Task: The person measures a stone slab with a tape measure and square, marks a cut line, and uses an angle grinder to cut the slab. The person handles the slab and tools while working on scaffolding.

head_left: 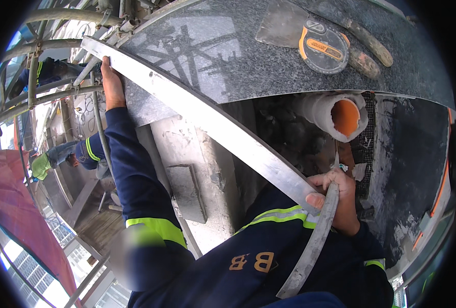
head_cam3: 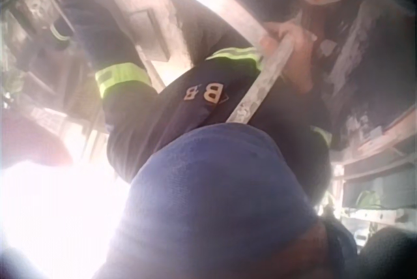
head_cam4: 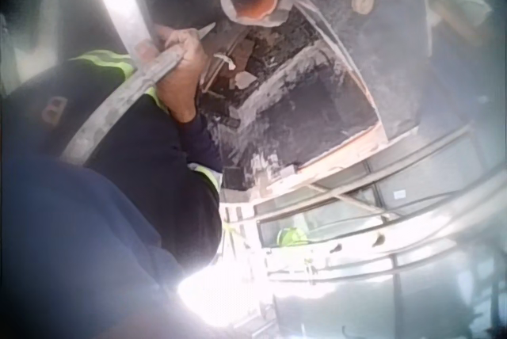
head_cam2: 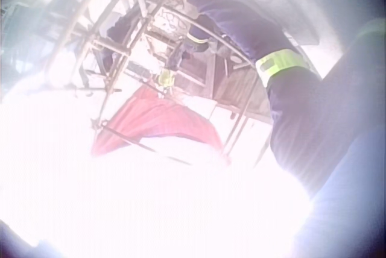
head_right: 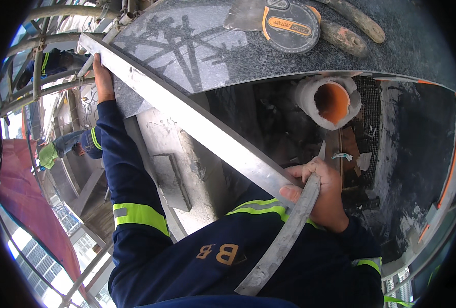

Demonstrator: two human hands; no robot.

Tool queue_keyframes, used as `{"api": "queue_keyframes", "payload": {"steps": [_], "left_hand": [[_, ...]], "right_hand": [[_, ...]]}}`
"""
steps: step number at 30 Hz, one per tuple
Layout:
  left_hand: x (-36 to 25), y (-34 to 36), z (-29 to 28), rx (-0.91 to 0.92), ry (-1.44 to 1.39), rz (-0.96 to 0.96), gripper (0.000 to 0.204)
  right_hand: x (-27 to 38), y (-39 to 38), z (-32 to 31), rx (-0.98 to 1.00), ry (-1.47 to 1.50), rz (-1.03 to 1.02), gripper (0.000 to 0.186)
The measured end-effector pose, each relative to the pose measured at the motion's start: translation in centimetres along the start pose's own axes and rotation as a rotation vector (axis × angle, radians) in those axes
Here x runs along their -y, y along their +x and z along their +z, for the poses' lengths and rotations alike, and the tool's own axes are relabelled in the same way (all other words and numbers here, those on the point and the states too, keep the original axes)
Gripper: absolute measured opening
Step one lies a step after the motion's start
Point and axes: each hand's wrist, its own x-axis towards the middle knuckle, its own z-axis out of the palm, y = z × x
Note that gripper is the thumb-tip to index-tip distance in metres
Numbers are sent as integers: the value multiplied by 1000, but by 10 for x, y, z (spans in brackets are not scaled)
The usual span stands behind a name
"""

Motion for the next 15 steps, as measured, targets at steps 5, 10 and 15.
{"api": "queue_keyframes", "payload": {"steps": [5, 10, 15], "left_hand": [[6, 6, -7, 21, -25, 19, 55], [-1, -2, 2, -2, 17, 9, 55], [0, -1, -3, 10, 20, 36, 55]], "right_hand": [[1, 2, -6, 13, -75, -65, 42], [3, 5, -3, -26, -10, -25, 43], [-3, 6, -5, -2, -48, -70, 42]]}}
